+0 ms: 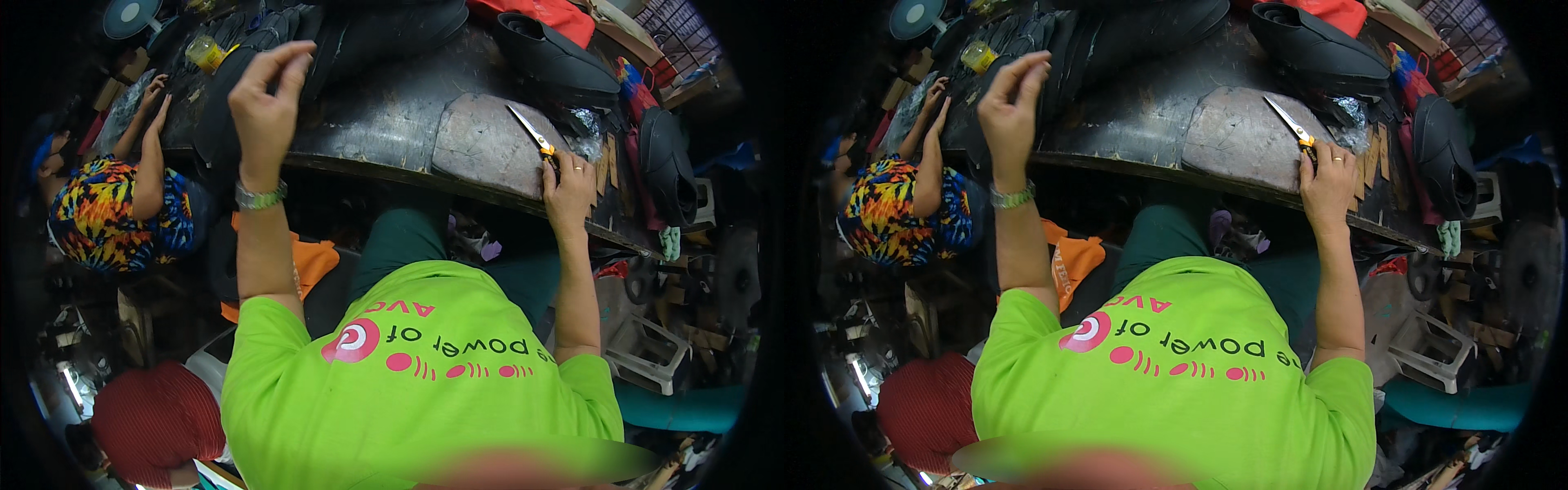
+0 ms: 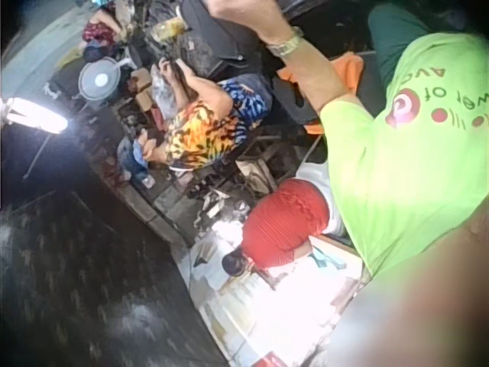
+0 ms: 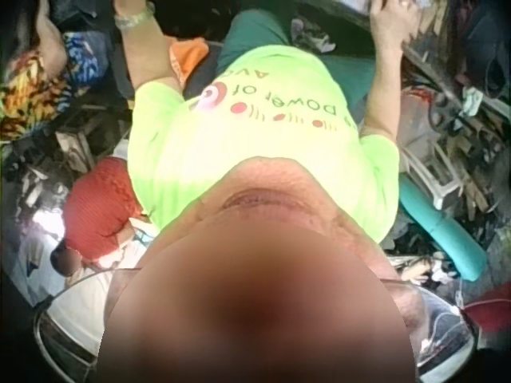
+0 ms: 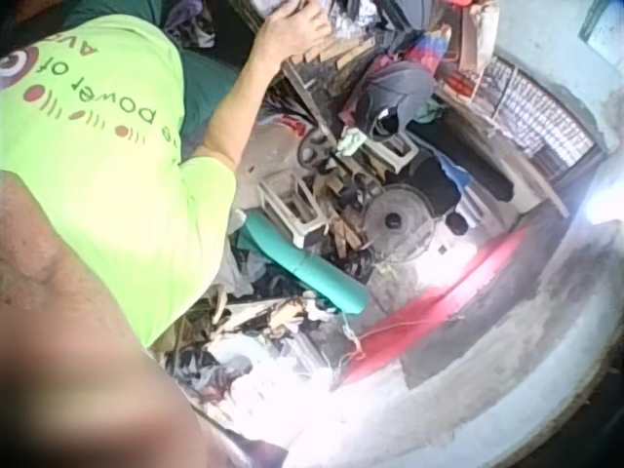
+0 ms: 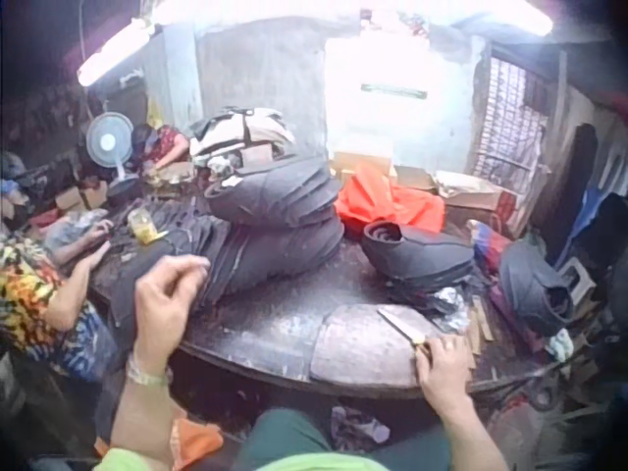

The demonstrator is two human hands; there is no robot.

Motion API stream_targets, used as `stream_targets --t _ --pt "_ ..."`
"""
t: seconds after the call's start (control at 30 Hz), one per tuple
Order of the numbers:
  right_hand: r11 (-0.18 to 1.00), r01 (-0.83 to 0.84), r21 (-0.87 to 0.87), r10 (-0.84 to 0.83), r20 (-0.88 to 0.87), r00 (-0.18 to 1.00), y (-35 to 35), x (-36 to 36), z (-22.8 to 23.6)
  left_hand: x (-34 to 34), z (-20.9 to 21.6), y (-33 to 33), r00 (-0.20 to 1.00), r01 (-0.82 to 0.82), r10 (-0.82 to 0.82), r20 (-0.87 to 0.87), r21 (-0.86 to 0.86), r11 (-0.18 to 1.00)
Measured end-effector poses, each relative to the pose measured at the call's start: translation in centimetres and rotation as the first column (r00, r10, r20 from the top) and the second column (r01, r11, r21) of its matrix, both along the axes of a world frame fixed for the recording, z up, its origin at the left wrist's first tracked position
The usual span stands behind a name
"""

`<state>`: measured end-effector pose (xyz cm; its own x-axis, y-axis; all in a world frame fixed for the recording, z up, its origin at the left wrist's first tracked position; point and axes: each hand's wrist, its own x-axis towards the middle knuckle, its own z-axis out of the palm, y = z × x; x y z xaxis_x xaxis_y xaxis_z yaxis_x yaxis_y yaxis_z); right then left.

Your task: The person repeatedly picks up black baseball caps from a workbench, uses shears to cut along the seams of the crown, and then places the caps back on the bench. The person handles multiple caps one at a time, turning them over to access different seams before cutting.

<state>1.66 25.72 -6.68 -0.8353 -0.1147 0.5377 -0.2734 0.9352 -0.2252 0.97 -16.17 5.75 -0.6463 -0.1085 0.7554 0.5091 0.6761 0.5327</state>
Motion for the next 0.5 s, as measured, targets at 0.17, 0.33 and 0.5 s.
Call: stream_targets --t 0.17,0.33,0.5 --pt "0.997 0.046 -0.054 -0.051 -0.095 0.994 -0.2 -0.2 -1.2 -7.7 6.1 -0.9 0.907 -0.178 0.0 -0.421 -0.382 0.907" --pt "0.992 0.024 -0.127 -0.036 -0.097 0.995 0.0 -0.3 -1.9 -13.4 8.3 0.1 0.972 -0.186 0.03 -0.233 -0.688 0.702" --pt "0.991 0.003 -0.134 -0.023 -0.145 0.989 0.1 -0.3 -2.1 -14.9 5.9 0.8 0.978 -0.195 0.105 -0.182 -0.592 0.782"
